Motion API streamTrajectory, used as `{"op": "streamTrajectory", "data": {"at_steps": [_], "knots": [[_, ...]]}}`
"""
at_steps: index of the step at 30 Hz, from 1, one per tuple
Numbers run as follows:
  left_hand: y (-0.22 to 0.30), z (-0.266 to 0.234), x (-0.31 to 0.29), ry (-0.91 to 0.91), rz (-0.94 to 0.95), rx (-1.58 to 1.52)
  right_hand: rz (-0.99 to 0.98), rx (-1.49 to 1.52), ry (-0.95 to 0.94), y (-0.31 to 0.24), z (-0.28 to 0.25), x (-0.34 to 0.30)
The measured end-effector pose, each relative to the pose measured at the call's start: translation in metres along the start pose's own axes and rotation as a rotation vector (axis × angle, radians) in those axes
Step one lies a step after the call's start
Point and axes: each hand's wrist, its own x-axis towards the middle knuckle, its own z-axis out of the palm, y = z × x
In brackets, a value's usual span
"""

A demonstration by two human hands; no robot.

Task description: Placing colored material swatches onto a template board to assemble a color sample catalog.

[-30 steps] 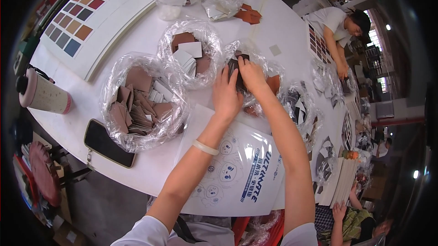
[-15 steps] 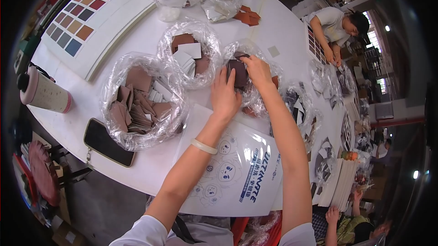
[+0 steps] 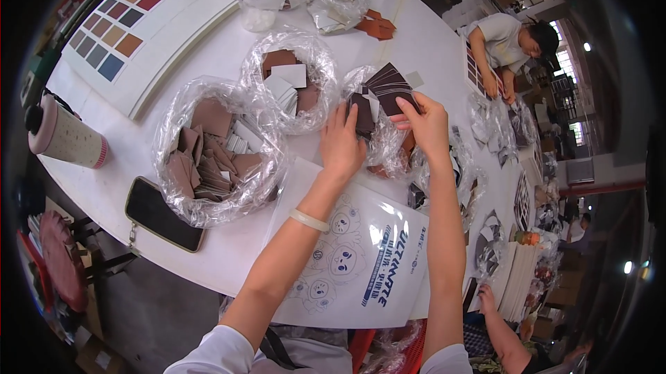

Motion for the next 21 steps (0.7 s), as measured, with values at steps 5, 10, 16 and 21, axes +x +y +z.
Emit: {"op": "streamTrajectory", "data": {"at_steps": [5, 10, 16, 21], "knots": [[0.007, -0.005, 0.007, 0.145, -0.042, -0.332, 0.307, 0.096, -0.305, 0.012, 0.000, 0.009], [0.011, -0.007, 0.008, 0.211, 0.016, -0.377, 0.147, -0.176, -0.129, 0.026, 0.018, 0.000], [0.003, -0.005, 0.008, 0.224, 0.029, -0.341, -0.390, -0.643, -0.025, 0.045, 0.049, -0.036], [0.001, 0.005, 0.006, 0.237, 0.074, -0.339, -0.388, -0.766, -0.187, 0.036, 0.042, -0.047]]}}
